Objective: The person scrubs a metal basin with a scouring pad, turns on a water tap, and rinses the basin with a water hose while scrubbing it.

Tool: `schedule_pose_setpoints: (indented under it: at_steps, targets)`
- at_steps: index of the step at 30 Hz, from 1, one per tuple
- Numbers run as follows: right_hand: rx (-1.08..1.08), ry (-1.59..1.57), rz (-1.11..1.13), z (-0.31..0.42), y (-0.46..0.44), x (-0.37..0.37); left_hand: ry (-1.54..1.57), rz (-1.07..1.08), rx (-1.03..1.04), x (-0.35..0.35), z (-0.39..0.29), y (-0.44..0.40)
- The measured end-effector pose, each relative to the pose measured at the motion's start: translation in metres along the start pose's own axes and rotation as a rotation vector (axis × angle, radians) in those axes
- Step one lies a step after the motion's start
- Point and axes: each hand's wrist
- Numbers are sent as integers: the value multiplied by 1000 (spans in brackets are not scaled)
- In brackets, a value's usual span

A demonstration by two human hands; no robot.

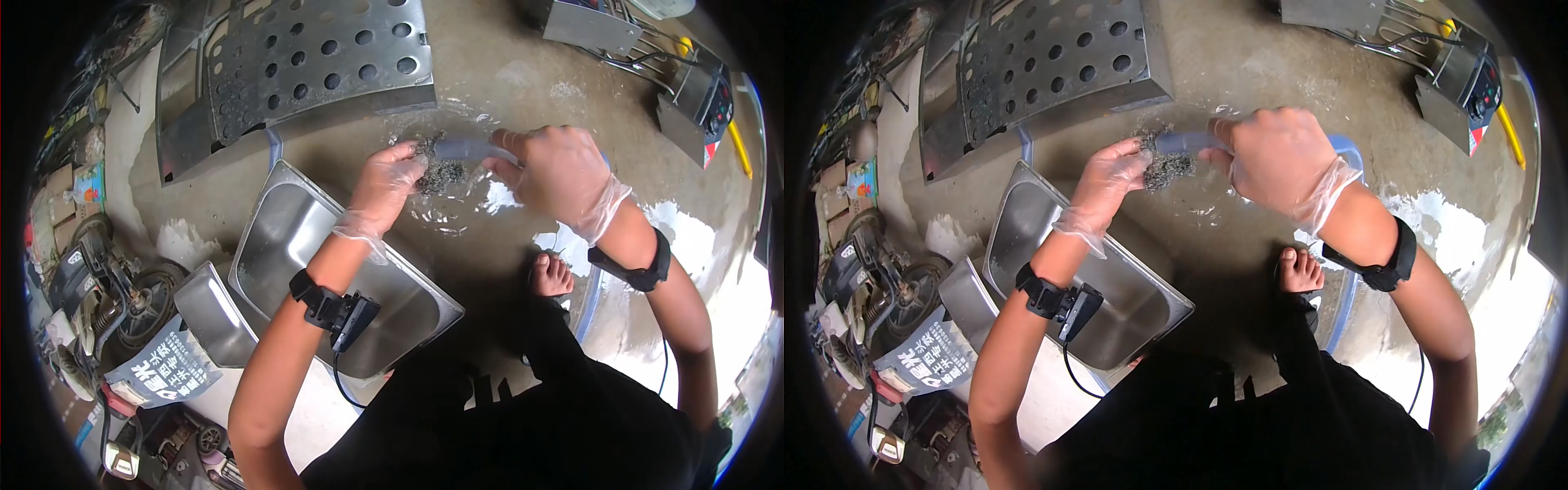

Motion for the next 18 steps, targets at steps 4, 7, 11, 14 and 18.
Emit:
schedule_pose_setpoints:
  at_steps: [4, 7, 11, 14, 18]
  targets:
    - [39, 53, -6, 3, -1, 0, 109, -86, -64, 10, -13, 7]
    - [-19, 38, 39, 5, 1, -1, 26, -151, -98, 13, -16, 6]
    - [25, 70, 27, 6, -1, 6, 78, -169, -11, 18, -15, 6]
    - [22, 56, -25, 11, 3, 6, 233, -101, -2, 13, -16, 7]
    - [52, 24, -66, 9, 5, 0, 348, 32, -49, 6, -24, 16]
Point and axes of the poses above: each hand's wrist, its own y-axis away from the middle knuckle, its own x-axis out of the palm, z = x × y, and after that the axes turned 12 degrees about z, right-handed
